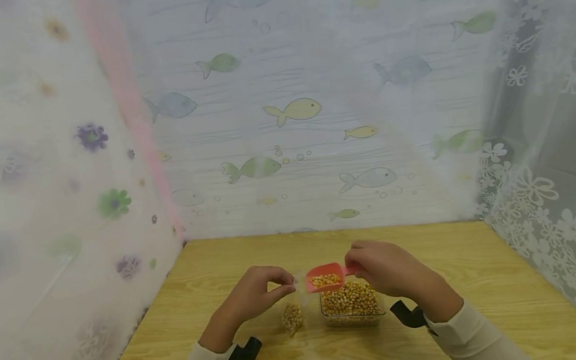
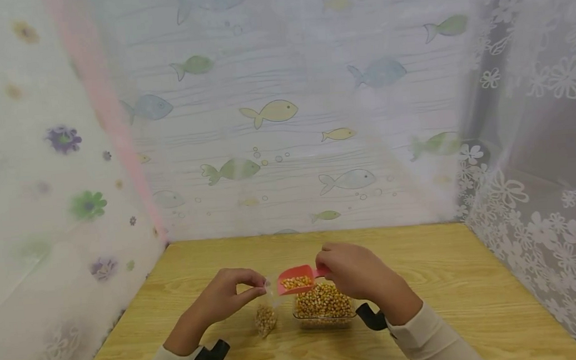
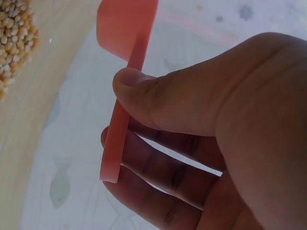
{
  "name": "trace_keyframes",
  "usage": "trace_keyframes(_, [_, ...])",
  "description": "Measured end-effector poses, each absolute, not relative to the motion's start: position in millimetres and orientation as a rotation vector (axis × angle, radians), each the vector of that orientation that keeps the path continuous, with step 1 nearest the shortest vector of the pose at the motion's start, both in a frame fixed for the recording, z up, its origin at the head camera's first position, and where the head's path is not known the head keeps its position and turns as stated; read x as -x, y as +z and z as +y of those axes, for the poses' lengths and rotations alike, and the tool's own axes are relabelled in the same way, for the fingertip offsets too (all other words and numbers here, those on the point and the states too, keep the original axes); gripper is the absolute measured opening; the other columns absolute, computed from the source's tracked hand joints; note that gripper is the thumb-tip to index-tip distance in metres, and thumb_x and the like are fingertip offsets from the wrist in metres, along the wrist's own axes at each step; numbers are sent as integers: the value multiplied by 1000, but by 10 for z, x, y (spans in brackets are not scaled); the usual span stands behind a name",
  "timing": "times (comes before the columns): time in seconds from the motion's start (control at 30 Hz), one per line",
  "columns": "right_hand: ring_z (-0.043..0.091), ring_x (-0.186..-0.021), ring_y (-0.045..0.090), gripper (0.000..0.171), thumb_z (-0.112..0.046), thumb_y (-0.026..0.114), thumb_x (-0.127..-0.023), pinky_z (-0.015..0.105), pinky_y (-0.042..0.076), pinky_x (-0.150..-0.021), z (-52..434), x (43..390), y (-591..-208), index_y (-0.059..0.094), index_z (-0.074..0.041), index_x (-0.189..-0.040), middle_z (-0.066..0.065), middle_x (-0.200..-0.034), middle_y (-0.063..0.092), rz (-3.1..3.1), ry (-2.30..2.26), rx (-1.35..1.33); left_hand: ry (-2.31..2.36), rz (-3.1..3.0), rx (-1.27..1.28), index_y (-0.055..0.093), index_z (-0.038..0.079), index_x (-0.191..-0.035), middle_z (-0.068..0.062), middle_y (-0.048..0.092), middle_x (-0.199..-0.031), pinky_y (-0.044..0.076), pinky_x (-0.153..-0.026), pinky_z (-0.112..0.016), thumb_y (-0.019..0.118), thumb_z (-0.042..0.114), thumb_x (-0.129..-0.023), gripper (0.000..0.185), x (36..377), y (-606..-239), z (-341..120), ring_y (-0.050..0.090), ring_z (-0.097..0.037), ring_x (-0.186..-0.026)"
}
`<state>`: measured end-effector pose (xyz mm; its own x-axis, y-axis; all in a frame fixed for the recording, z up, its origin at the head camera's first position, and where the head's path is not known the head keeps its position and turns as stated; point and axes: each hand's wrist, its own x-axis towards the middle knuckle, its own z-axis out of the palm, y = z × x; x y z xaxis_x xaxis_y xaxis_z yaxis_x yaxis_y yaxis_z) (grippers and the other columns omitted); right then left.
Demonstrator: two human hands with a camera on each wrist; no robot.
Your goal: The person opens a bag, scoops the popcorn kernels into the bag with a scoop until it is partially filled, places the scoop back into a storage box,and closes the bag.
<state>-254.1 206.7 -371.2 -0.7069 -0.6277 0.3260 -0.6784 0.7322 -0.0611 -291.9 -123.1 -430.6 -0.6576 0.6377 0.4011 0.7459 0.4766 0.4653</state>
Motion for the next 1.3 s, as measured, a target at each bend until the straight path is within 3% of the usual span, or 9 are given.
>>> trace_keyframes(0.27, [3, -70, 48, 9, -16, 79, -93, 22, 47, -61, 1904, 2545, -3614, 72, -21, -95, -9, -88, 58, -2682, 74, -1034, -920, -2540, 1206, 78, 21, -107, 12, 76, -108, 60, -87, -30, 70, 32, -100, 15, 2924, -4313, -1239, 72, -3, -98])
trace_keyframes(0.5, [4, -69, 46, 11, -15, 81, -91, 21, 44, -57, 1791, 2552, -3535, 71, -21, -90, -10, -82, 53, -2717, -37, -1025, -921, -2539, 1210, 78, 17, -108, 10, 77, -109, 60, -87, -30, 70, 30, -100, 18, 2918, -4306, -1237, 72, -4, -99])
trace_keyframes(1.3, [8, -71, 55, 18, -17, 87, -85, 22, 47, -56, 1633, 2558, -3403, 71, -20, -91, -6, -82, 57, -2619, -394, -1077, -897, -2571, 1208, 77, 26, -105, 15, 76, -105, 60, -87, -27, 70, 35, -100, 12, 2943, -4268, -1209, 72, -1, -96])
